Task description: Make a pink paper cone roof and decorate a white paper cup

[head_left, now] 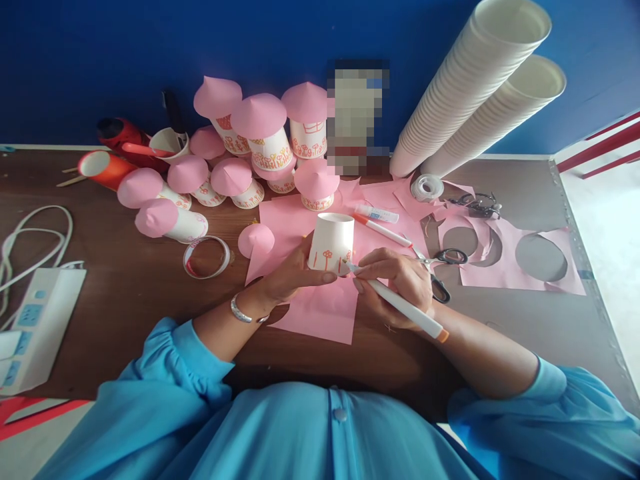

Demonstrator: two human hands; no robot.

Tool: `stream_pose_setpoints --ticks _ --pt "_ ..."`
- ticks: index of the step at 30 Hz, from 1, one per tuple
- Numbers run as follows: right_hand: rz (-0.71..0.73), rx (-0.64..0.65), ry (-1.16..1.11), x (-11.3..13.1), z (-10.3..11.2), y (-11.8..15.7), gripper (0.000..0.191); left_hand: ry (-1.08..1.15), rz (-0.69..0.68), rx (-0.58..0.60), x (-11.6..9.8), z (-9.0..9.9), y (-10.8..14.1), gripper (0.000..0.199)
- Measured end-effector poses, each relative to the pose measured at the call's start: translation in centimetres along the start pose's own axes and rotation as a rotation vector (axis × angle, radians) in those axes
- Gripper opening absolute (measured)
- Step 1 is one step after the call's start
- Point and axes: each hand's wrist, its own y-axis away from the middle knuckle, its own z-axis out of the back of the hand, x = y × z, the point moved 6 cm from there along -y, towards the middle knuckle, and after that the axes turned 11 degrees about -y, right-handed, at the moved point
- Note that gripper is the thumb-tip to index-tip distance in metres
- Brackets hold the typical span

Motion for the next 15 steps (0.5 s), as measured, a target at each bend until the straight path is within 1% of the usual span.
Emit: stream_pose_setpoints --ticks 6,15 --pt "-0.002 -0.023 0.009 -0.13 -0.08 0.2 0.015 -0.02 0.002 0.016 0.01 0.06 -0.08 0.042" --pt "0.006 0.024 0.017 -0.08 -0.13 0.19 0.017 -0.015 0.036 -0.007 0.0 0.15 0.13 0.047"
